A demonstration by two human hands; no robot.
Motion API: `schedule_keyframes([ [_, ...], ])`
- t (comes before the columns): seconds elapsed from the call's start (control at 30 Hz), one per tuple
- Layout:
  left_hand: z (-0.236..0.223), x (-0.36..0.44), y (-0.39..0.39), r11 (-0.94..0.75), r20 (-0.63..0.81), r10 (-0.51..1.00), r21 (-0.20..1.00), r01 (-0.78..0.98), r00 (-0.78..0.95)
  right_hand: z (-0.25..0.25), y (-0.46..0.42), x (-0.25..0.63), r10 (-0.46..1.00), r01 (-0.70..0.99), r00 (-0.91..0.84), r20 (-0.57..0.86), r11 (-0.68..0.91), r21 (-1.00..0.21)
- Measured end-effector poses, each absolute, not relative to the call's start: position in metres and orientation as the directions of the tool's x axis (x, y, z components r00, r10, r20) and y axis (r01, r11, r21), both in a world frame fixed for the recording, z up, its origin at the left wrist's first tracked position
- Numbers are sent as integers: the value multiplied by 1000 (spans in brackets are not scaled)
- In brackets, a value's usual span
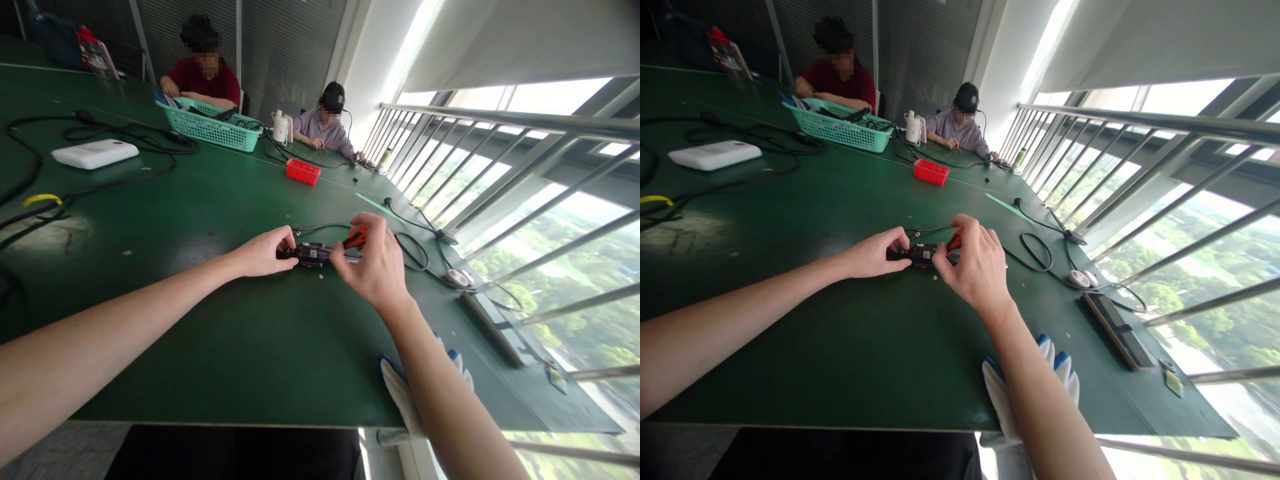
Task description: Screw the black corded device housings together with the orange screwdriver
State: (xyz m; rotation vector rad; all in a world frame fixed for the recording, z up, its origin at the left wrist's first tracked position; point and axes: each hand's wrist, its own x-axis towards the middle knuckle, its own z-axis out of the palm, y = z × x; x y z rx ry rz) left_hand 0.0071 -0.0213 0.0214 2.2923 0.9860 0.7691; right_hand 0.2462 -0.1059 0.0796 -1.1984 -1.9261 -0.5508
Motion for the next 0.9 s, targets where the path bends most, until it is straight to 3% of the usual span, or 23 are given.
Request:
schedule_keyframes([
  [0.2,21,7,-22,-603,294,761,648,465,578,71,-107,243,519,845,-166,838,513,-150],
  [0.5,19,8,-21,-613,309,756,645,457,577,60,-105,228,600,836,-218,770,522,-170],
  [0.77,18,9,-20,-622,321,750,642,449,578,64,-109,227,564,835,-269,781,540,-103],
  [0.9,19,9,-21,-617,318,751,648,446,578,64,-109,227,579,821,-263,772,554,-136],
])
